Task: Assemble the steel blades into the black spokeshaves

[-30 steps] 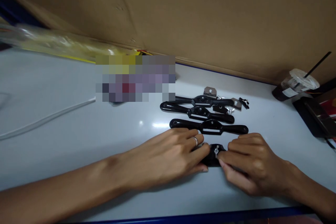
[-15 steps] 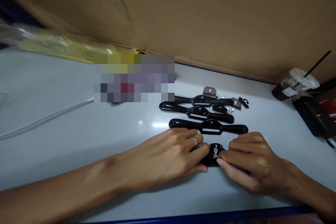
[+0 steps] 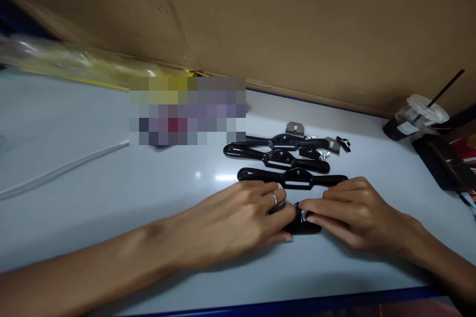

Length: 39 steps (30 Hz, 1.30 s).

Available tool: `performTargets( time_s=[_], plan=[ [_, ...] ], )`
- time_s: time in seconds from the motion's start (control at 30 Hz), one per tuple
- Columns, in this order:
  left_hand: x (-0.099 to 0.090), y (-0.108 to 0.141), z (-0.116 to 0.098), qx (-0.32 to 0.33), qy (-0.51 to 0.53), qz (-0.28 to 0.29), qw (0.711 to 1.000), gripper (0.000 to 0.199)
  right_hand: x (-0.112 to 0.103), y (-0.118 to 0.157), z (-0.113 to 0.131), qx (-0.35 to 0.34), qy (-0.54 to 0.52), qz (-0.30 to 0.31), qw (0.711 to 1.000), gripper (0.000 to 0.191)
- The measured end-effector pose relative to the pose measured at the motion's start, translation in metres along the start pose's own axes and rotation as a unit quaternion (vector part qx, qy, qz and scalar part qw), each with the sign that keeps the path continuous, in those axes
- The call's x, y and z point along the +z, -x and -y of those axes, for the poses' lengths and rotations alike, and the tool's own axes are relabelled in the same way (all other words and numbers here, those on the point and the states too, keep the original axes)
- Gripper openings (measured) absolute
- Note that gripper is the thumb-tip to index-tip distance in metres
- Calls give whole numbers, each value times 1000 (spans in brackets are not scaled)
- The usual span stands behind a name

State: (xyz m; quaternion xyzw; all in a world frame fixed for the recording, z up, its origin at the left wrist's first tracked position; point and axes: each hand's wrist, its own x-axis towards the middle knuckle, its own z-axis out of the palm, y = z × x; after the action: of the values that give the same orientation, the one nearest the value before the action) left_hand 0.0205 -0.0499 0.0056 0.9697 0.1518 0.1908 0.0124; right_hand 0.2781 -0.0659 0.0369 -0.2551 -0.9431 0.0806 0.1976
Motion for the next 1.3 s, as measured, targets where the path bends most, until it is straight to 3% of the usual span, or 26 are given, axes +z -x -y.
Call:
performTargets(
  time_s=[1.03,1.3],
  plan=[
    [2,0,-1,-3,4,4,1000,23,5,-4,0,-28,60,-18,998,30],
    [-4,-1,-1,-20,23,27,999,17,-2,-2,4,21,24,11,999,23]
  ],
)
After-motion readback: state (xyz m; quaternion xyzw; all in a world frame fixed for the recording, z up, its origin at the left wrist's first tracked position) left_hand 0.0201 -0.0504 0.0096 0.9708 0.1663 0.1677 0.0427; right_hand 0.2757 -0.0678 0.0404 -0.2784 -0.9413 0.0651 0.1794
